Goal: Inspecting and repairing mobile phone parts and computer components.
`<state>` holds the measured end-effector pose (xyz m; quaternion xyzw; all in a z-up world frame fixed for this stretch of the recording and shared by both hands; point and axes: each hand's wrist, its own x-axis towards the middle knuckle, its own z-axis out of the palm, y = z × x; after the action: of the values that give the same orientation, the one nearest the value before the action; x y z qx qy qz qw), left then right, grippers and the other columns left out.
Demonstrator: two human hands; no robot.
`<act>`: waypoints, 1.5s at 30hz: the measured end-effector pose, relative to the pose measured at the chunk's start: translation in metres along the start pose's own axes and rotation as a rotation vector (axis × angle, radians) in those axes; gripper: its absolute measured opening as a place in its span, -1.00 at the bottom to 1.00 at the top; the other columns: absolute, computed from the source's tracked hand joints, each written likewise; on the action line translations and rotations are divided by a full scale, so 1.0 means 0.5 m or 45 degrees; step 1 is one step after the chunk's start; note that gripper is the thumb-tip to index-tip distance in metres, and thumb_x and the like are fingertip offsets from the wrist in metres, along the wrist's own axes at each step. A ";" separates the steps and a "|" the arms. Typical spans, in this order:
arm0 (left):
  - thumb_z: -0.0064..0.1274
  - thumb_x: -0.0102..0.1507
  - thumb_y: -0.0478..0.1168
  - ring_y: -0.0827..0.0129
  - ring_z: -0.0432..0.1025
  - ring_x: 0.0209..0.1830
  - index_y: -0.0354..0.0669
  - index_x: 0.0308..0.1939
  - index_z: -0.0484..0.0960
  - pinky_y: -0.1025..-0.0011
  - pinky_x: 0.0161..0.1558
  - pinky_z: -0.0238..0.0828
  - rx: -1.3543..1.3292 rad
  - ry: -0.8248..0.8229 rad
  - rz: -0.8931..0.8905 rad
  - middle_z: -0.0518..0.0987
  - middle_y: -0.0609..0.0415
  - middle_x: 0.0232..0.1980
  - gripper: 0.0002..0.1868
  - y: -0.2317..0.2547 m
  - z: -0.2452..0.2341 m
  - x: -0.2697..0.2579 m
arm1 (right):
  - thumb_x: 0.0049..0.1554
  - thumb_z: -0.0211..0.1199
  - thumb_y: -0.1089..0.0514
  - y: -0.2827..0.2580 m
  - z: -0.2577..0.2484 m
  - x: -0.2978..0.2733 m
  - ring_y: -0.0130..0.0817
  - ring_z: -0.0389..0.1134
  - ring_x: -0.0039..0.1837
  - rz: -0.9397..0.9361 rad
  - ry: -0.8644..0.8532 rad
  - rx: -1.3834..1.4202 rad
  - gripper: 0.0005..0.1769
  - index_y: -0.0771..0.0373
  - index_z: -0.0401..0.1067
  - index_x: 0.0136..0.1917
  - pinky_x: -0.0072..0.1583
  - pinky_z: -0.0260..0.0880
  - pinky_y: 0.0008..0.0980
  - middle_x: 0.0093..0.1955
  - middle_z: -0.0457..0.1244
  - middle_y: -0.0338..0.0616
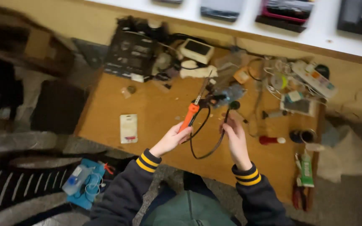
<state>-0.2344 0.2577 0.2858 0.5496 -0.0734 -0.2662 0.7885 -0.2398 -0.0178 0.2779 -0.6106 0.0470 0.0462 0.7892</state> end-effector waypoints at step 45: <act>0.03 0.36 -0.04 0.22 0.53 -0.12 -0.20 0.11 0.49 0.30 -0.04 0.43 0.450 1.909 -0.088 0.61 -0.03 -0.12 -0.64 -0.417 -0.027 -1.126 | 0.18 0.28 0.26 0.411 0.841 -0.423 -0.36 0.43 -0.05 -0.279 -1.937 -0.851 -0.71 0.36 0.40 0.17 0.00 0.43 -0.37 -0.10 0.37 -0.08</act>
<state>-0.7768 0.4974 0.1914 0.7027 0.4563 0.1685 0.5193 -0.4686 0.4377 0.2133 -0.6158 -0.5739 0.3802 0.3833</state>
